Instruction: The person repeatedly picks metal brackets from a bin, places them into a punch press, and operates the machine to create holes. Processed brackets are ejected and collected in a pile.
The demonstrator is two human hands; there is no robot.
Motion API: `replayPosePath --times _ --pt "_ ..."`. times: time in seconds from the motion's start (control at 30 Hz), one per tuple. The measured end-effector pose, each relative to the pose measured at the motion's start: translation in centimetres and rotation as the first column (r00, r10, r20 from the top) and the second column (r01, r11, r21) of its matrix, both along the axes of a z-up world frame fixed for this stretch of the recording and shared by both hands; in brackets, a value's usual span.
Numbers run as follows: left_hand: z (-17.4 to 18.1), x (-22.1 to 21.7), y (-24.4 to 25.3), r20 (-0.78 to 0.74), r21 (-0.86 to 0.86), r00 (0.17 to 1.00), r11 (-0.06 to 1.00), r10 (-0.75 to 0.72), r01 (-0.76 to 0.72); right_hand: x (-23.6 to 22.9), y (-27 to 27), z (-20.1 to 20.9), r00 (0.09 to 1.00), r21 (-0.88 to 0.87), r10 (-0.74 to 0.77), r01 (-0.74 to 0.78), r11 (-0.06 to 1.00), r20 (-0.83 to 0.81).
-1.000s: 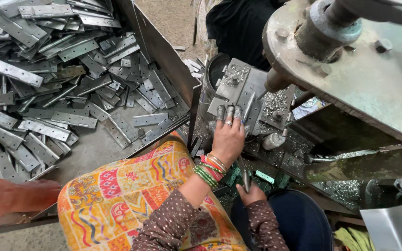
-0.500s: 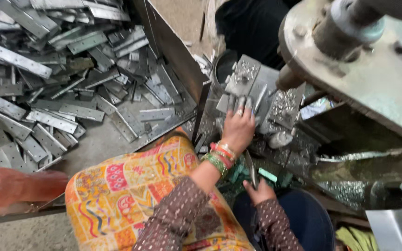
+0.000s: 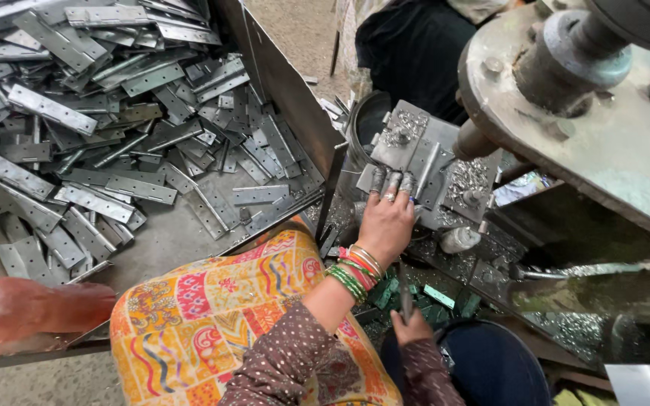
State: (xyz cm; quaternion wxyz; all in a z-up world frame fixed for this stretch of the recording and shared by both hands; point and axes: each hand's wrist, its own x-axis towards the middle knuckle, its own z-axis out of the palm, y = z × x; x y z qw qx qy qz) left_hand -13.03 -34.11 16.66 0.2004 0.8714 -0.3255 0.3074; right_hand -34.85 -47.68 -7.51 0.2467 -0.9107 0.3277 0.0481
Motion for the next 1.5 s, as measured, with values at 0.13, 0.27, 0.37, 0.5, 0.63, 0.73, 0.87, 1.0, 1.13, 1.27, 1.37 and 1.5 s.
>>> replayPosePath --times 0.13,0.27,0.37,0.5,0.63,0.73,0.87,1.0,1.13,1.27,1.37,1.5 --pt "-0.8 1.3 -1.4 -0.326 0.137 0.941 0.98 -0.093 0.144 -2.0 -1.1 2.9 0.979 0.126 0.003 0.023 0.992 -0.205" --pt "-1.3 2.7 -3.1 -0.175 0.075 0.983 0.994 -0.063 0.077 -0.1 1.0 0.0 0.991 0.11 -0.077 0.089 0.99 -0.111" --pt "-1.8 2.1 -2.6 -0.114 0.04 0.992 0.997 -0.055 0.06 0.0 2.7 -3.3 0.989 0.066 -0.148 0.148 0.987 -0.001" --pt "-1.3 1.9 -1.9 -0.166 0.054 0.982 0.994 -0.09 0.1 -0.9 1.4 -1.9 0.994 0.119 -0.103 0.1 0.988 0.018" --pt "-1.3 3.7 -2.6 -0.277 0.123 0.956 0.984 -0.095 0.133 -1.2 -1.6 3.3 0.982 0.106 -0.032 0.052 0.993 -0.189" --pt "-1.7 5.0 -3.9 -0.215 0.11 0.974 0.989 -0.075 0.1 -2.0 -1.3 4.1 0.984 0.16 -0.015 0.044 0.986 -0.177" --pt "-1.5 6.4 -5.1 -0.205 0.164 0.978 0.983 -0.048 0.083 -0.4 2.2 -1.0 0.987 0.188 -0.154 0.158 0.969 -0.034" --pt "-1.9 5.9 -4.5 -0.249 0.139 0.966 0.984 -0.076 0.113 -0.1 3.3 -3.8 0.983 0.117 -0.156 0.145 0.983 0.096" --pt "-0.8 6.4 -4.1 -0.111 0.077 0.991 0.994 -0.069 0.078 -0.6 0.3 2.0 0.995 0.144 -0.041 0.054 0.988 -0.094" --pt "-0.2 2.5 -2.1 -0.333 0.245 0.934 0.945 -0.127 0.216 -0.2 -0.3 8.9 0.971 0.292 -0.056 0.125 0.948 -0.232" --pt "0.5 -3.5 0.3 -0.121 0.235 0.991 0.968 -0.057 0.085 0.8 0.3 11.8 0.981 0.214 0.004 0.038 0.976 -0.193" --pt "0.7 -6.8 4.2 -0.03 0.143 0.992 0.981 -0.126 0.129 1.3 1.1 12.3 0.97 0.168 -0.019 0.061 0.984 -0.24"
